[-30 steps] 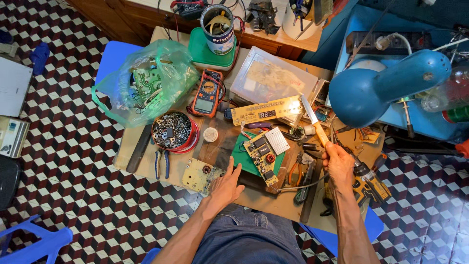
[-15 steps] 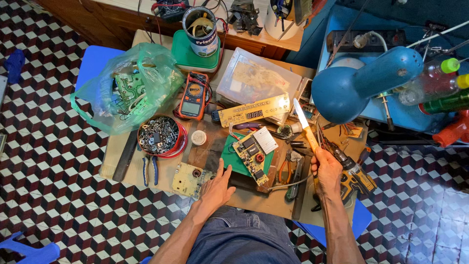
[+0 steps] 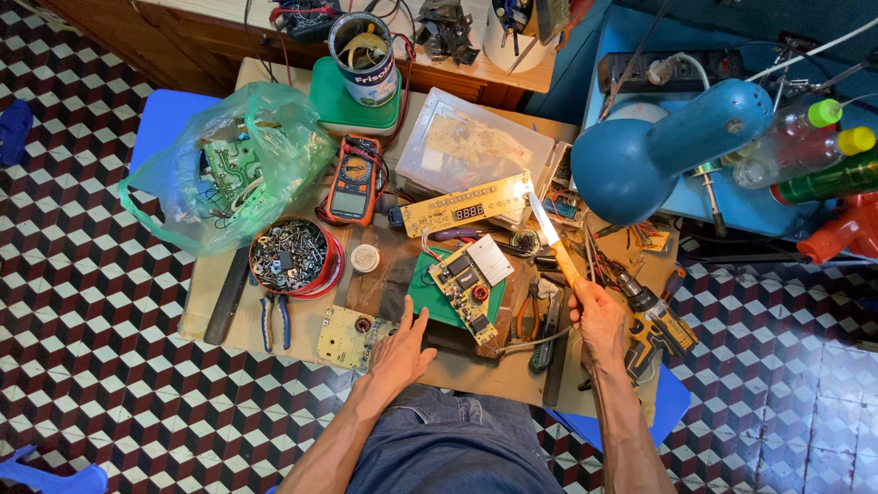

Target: The person uses a multimeter to test a green circuit board on a cluttered workbench. They connect the multimeter probes to various points on the board and observe the readings on the multimeter display.

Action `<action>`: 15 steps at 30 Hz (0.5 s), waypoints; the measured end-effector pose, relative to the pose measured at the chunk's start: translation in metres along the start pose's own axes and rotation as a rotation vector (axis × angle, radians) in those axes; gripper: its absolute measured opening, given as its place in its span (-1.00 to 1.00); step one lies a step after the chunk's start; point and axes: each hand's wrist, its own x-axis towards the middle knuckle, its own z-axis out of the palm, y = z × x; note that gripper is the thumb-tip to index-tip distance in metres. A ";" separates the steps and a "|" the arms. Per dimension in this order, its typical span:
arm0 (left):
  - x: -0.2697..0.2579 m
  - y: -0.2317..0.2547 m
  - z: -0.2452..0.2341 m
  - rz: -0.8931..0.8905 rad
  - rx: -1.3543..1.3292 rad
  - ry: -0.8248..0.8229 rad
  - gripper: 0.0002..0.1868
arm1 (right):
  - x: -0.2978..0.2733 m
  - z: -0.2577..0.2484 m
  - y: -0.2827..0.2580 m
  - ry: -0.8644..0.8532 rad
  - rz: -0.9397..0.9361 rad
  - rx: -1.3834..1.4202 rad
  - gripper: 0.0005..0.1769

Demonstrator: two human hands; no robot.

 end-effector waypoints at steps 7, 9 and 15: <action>-0.001 -0.008 0.004 0.048 -0.005 0.050 -0.08 | -0.026 -0.024 0.035 0.102 0.007 0.217 -0.69; 0.002 -0.006 0.009 0.074 -0.032 0.061 -0.07 | -0.038 -0.038 0.058 0.150 0.083 0.254 -0.72; 0.001 -0.013 0.012 0.077 -0.032 0.079 -0.06 | -0.038 -0.043 0.117 0.173 0.191 0.130 -0.67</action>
